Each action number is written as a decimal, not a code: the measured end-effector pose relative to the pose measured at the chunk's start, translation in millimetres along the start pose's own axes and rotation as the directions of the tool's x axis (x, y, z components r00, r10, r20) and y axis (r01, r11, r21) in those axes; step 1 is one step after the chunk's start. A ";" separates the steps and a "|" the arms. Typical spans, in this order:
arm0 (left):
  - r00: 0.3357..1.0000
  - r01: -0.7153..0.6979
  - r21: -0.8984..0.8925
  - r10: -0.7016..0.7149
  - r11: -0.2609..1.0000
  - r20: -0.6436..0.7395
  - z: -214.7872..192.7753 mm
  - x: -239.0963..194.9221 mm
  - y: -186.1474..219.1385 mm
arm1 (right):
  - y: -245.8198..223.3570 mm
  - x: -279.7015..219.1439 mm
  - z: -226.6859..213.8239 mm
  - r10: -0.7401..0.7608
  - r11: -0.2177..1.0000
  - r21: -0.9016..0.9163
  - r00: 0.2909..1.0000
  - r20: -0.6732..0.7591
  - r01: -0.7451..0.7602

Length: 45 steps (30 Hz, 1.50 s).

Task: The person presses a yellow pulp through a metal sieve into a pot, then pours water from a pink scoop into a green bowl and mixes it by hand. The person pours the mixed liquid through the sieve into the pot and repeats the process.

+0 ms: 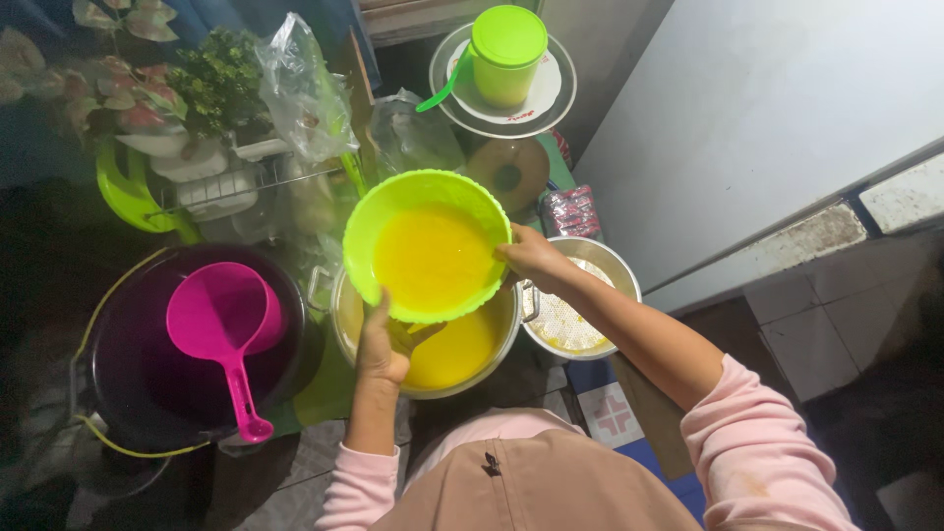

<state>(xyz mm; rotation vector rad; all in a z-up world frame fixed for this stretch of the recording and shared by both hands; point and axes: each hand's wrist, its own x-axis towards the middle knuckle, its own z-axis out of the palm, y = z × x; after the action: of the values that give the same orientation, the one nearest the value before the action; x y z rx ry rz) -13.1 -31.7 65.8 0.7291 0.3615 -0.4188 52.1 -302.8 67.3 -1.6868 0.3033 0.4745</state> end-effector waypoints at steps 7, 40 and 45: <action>0.994 -0.018 -0.110 0.006 0.994 -0.108 -37.3 27.6 -4.0 | -19.3 -24.9 4.5 -0.101 0.993 0.047 0.993 -0.053 0.104; 0.863 0.436 0.290 -0.304 0.852 -0.404 12.8 132.3 -338.7 | -12.8 -115.1 -121.3 -0.027 0.999 0.042 0.996 -0.088 0.031; 0.914 0.346 0.298 -0.249 0.890 -0.319 9.4 125.3 -347.8 | -7.3 -111.8 -127.5 0.004 0.999 0.032 0.996 -0.086 -0.001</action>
<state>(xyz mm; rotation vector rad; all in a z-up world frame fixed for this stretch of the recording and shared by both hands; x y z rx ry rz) -73.0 -301.6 -179.8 1.0908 0.6781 -0.6910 -25.2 -434.2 141.7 -1.6781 0.3739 0.3977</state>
